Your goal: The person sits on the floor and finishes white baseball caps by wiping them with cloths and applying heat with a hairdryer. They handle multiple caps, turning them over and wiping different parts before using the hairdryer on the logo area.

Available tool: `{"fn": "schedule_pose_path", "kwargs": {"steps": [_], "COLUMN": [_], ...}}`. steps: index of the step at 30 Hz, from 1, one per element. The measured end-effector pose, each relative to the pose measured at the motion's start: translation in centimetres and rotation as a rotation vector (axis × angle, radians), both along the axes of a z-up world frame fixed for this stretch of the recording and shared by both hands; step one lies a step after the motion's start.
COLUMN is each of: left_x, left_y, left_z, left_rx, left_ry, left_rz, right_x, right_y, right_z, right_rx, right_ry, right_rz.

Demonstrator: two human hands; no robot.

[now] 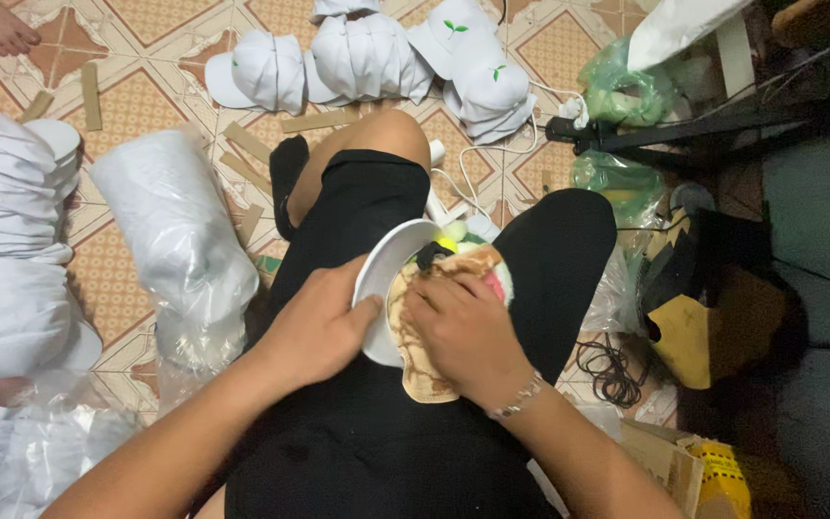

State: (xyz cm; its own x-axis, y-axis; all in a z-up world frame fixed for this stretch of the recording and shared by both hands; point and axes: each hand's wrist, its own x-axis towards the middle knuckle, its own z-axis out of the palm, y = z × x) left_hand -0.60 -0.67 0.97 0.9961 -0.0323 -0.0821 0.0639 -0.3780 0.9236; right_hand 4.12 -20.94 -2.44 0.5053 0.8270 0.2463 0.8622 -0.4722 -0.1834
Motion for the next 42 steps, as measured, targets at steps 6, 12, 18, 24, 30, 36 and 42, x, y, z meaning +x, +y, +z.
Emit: {"fn": "schedule_pose_path", "kwargs": {"steps": [6,12,18,24,30,36,42], "left_x": [-0.5,-0.5,-2.8,-2.8,-2.0,-1.3,-1.4], "left_y": [-1.1,-1.3,-1.1,-2.2,-2.0,-3.5,-2.8], "left_z": [0.0,-0.4,-1.4,-2.6,-0.9,-1.1,-1.7], "left_rx": [0.049,-0.077,-0.365,-0.423,-0.270,0.250,0.458], "left_ry": [0.040,-0.031,0.489,0.480,0.528,0.250,0.009], "left_rz": [-0.039,0.096,-0.148,-0.067,-0.039,-0.254,-0.328], "right_x": [0.1,0.4,-1.3,-0.9,0.2,-0.3,-1.1], "right_y": [2.5,-0.3,-5.0,-3.3,-1.1,1.2,-3.2], "right_z": [-2.4,-1.2,1.2,-1.4,-3.6,-7.1,-7.3], "right_rx": [-0.189,0.343,0.300,0.313,0.156,0.310,0.556], "right_ry": [0.046,0.038,0.356,0.430,0.384,0.027,0.168], "right_rz": [-0.074,0.015,0.038,0.117,0.126,-0.035,0.053]}}
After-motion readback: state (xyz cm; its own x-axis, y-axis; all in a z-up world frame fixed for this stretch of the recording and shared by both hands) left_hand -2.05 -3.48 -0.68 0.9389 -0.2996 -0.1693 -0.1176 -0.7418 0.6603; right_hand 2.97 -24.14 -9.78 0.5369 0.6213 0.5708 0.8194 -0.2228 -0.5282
